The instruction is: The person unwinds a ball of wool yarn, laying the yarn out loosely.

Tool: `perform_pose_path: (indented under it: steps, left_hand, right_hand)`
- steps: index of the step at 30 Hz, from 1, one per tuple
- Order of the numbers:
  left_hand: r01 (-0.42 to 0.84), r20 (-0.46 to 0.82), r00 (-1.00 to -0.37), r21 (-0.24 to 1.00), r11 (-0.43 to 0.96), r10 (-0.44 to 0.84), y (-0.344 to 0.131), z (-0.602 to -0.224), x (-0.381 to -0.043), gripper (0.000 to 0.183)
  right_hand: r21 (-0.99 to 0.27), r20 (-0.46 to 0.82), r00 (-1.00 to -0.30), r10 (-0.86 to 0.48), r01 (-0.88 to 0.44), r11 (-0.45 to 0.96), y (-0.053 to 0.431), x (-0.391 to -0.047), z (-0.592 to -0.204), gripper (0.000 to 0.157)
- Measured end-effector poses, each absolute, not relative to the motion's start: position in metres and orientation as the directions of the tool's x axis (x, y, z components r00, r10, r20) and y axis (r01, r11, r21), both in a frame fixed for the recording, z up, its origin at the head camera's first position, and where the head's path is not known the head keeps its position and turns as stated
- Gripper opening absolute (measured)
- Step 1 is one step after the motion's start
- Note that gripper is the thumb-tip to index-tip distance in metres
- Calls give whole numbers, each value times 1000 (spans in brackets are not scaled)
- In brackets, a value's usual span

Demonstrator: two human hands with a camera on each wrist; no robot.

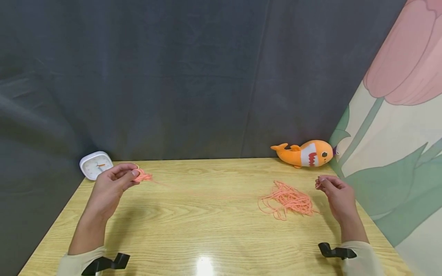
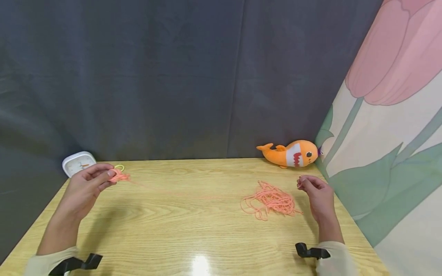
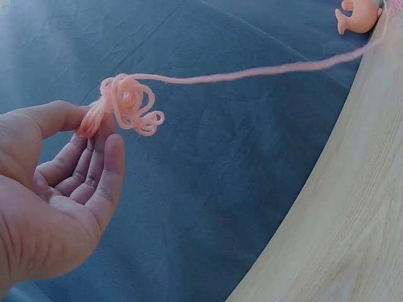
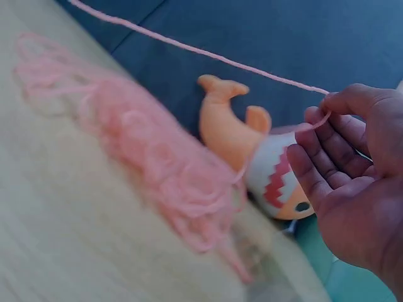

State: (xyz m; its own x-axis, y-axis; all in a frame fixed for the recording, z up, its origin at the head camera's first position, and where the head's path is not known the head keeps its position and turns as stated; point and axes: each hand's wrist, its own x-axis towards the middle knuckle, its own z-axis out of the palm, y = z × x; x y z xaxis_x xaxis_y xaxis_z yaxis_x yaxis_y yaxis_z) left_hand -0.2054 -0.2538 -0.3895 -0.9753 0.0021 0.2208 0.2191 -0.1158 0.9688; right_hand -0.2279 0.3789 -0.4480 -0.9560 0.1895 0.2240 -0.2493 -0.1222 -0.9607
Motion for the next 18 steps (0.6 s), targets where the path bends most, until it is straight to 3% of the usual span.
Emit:
perform_pose_path:
  steps: [10, 18]
  left_hand:
    - [225, 228, -974, 968, -112, 11, -252, -388, -206, 10]
    - [211, 213, -977, 972, -107, 14, -252, -387, -204, 10]
  right_hand:
    - [-987, 108, -978, 181, -85, 133, 372, -234, -469, 20]
    - [-988, 112, -972, 208, -86, 130, 371, -236, -465, 17]
